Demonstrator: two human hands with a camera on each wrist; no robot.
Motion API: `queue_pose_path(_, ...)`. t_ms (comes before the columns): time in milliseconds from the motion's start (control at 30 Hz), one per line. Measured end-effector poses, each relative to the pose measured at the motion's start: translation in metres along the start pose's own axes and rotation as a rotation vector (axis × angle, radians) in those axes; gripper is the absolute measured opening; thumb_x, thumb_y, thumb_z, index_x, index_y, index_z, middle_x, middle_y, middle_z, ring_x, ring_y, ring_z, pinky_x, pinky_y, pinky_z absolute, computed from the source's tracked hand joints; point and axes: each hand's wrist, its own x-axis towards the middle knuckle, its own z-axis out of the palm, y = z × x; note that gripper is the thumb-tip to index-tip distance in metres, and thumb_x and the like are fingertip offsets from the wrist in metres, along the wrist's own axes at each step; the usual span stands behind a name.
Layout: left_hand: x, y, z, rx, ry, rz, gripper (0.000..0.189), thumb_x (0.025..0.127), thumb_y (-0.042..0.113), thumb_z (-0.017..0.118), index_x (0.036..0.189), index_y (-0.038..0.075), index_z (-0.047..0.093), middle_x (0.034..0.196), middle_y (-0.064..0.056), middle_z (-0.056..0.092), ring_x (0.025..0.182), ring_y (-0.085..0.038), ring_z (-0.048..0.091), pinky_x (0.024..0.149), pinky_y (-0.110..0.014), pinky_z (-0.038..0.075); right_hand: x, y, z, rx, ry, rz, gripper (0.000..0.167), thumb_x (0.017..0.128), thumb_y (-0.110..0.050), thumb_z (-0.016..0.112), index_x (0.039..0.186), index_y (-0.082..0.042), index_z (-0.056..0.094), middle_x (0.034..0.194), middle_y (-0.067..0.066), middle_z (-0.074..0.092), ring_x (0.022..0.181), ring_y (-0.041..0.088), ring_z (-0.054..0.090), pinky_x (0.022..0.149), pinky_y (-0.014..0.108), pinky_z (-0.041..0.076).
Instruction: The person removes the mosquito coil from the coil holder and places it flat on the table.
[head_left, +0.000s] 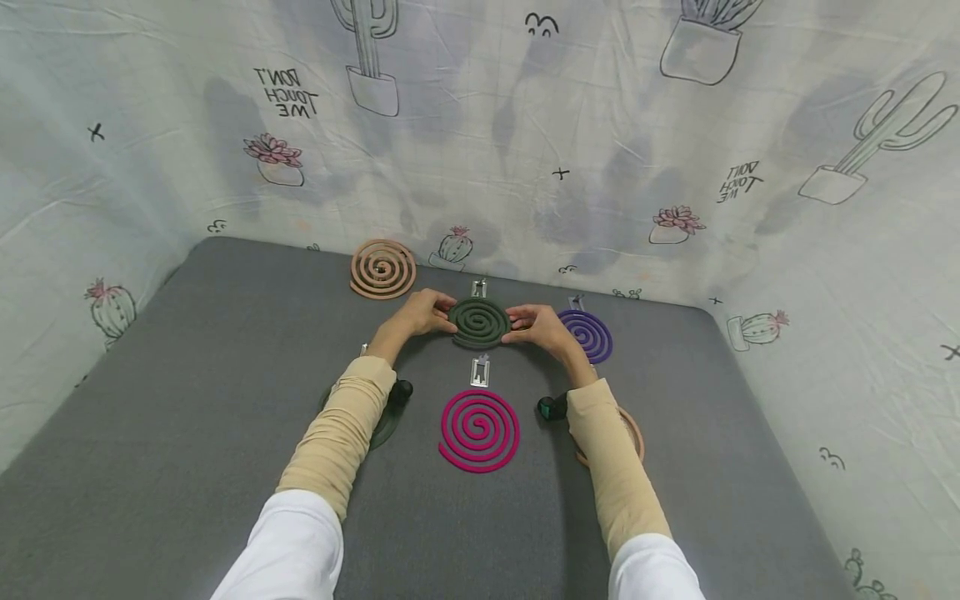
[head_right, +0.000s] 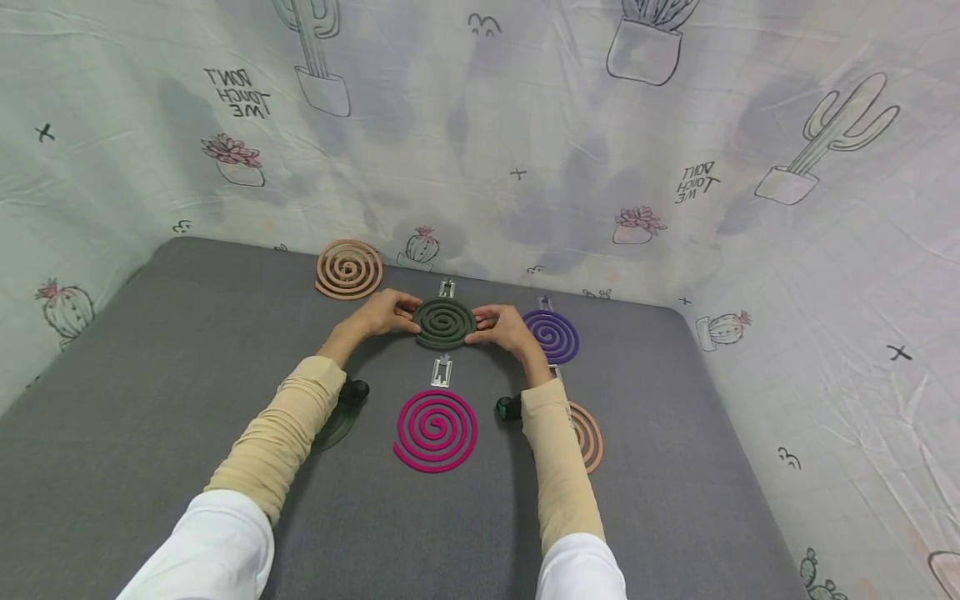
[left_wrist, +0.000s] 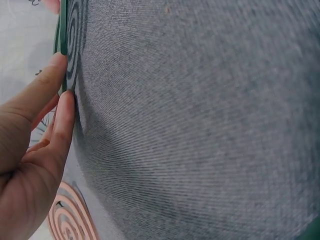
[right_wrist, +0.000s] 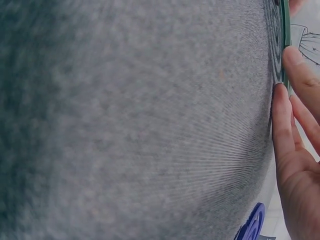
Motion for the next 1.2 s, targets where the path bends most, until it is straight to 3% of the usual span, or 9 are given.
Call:
queue_pose_path(233,0.004,-0.001,0.000,0.042,0.008,0.010,0.056,0.084,0.009,0.075,0.133,-0.006,0.052,0.127,-0.023,0.057,0.113,-0.032,0.059,0.096,-0.035,0.049,0.003,0.000,0.001,-0.039,0.004,-0.013,0.053,0.076,0.000,0.079,0.125,0.008,0.059,0.118,0.023,0.062,0.098,0.026,0.060,0.075,0.022,0.050)
queue_pose_path(433,0.004,-0.003,0.001,0.025,0.005,0.001,0.056,0.084,0.008,0.074,0.133,-0.006,0.052,0.128,-0.024,0.056,0.114,-0.032,0.058,0.096,-0.035,0.049,0.002,-0.001,0.002,-0.089,0.017,-0.003,0.053,0.076,-0.002,0.080,0.124,0.005,0.060,0.119,0.020,0.063,0.095,0.023,0.061,0.075,0.024,0.051)
queue_pose_path(1200,0.004,-0.005,0.004,0.038,0.020,0.007,0.056,0.082,0.005,0.075,0.132,-0.008,0.052,0.126,-0.024,0.058,0.113,-0.033,0.059,0.096,-0.035,0.049,-0.006,-0.008,0.011,-0.199,0.065,0.010,0.054,0.075,-0.007,0.082,0.123,0.003,0.062,0.113,0.018,0.066,0.099,0.026,0.064,0.088,0.037,0.052)
